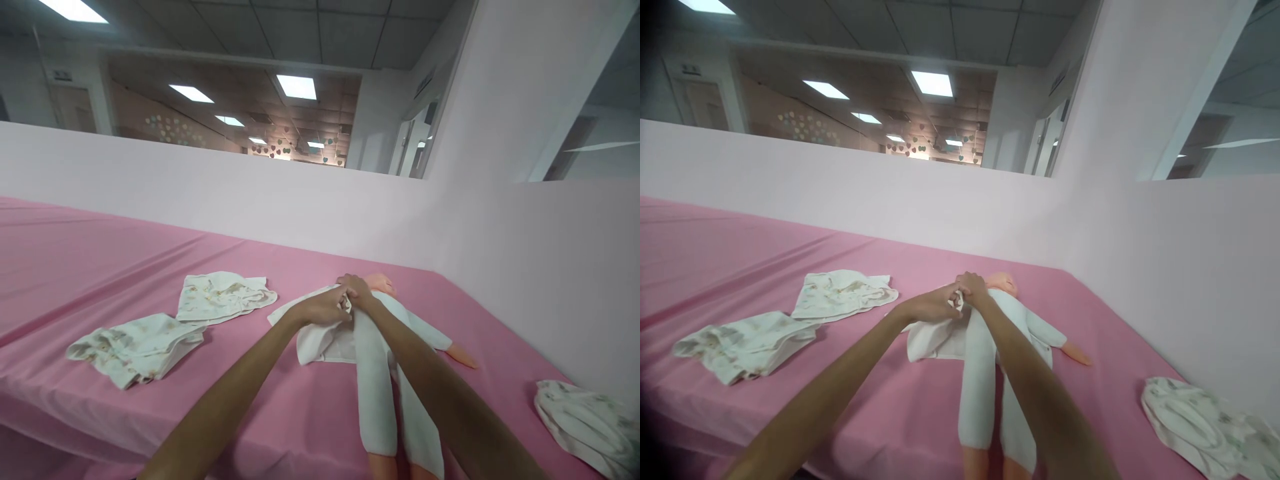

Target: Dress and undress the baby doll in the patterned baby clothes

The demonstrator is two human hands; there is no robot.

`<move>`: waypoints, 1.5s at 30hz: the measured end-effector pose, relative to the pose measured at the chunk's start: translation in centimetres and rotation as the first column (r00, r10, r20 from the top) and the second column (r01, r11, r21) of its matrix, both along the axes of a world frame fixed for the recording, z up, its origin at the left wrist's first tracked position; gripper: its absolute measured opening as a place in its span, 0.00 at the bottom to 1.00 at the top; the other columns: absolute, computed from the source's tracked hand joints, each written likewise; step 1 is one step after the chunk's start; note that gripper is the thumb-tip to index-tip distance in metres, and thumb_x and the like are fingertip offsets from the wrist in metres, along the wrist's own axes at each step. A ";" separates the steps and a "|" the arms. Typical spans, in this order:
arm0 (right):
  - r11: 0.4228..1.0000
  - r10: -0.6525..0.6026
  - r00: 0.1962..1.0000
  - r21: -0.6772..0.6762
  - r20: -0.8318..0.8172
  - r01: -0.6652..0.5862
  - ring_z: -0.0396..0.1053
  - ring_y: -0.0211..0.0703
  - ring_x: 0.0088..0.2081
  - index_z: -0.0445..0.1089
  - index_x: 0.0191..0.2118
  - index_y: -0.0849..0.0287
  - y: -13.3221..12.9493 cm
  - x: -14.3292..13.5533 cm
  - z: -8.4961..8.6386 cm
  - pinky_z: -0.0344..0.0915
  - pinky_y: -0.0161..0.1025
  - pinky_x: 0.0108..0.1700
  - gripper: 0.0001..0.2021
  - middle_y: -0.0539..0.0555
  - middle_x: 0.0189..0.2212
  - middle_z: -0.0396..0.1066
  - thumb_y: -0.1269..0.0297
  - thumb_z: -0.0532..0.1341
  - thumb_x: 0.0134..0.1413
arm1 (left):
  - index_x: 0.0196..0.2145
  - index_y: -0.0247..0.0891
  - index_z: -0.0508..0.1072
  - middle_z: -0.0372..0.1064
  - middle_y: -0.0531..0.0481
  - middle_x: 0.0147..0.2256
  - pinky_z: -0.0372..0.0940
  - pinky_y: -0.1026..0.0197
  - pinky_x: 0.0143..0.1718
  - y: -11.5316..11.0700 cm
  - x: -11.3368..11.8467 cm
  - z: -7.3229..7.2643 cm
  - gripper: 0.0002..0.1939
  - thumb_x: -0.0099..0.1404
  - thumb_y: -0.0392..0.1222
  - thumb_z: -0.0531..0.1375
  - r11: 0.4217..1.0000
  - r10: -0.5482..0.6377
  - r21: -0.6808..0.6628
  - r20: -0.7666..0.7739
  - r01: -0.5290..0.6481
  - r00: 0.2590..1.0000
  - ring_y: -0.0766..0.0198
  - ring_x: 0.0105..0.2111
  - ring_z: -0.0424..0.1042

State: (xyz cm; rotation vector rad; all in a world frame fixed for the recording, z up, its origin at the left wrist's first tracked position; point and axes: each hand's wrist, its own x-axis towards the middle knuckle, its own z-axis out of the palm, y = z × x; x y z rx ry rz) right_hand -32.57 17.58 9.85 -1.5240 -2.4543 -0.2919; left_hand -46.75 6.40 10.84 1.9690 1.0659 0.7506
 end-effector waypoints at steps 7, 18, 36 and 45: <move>0.999 0.010 0.998 -0.052 0.057 -0.007 0.69 0.47 0.43 0.75 0.34 0.60 0.8 3.6 1.2 0.58 0.41 0.45 0.10 0.59 0.39 0.75 0.73 0.55 0.55 | 0.56 0.49 0.64 0.61 0.55 0.32 0.57 0.66 0.23 -1.2 -0.2 -2.7 0.29 0.55 0.38 0.57 0.996 -0.048 -0.080 -0.174 0.034 0.984 0.66 0.27 0.65; 0.948 -0.319 0.913 -0.095 -0.254 0.305 0.66 0.41 0.31 0.70 0.30 0.59 -10.7 17.7 -2.4 0.55 0.36 0.31 0.14 0.54 0.30 0.72 0.64 0.49 0.59 | 0.54 0.42 0.65 0.70 0.48 0.41 0.63 0.64 0.33 1.1 0.8 -2.6 0.20 0.66 0.47 0.52 0.990 0.135 0.022 0.026 -0.136 0.990 0.61 0.39 0.70; 0.960 -0.273 0.900 -0.150 -0.340 0.235 0.65 0.48 0.42 0.69 0.30 0.60 -15.3 18.8 -9.8 0.53 0.41 0.42 0.07 0.57 0.35 0.72 0.69 0.54 0.55 | 0.54 0.35 0.66 0.68 0.31 0.51 0.64 0.44 0.47 10.7 24.1 -2.7 0.32 0.50 0.38 0.65 0.870 0.115 0.315 -0.878 0.380 0.464 0.40 0.50 0.69; 0.857 -0.515 0.802 -0.155 -0.301 0.492 0.68 0.47 0.37 0.71 0.36 0.64 -9.9 28.5 -5.5 0.51 0.39 0.34 0.11 0.63 0.36 0.73 0.73 0.51 0.57 | 0.48 0.42 0.66 0.70 0.44 0.45 0.63 0.58 0.36 9.7 17.1 0.3 0.18 0.59 0.46 0.56 0.857 0.097 0.357 -0.821 0.373 0.563 0.53 0.42 0.71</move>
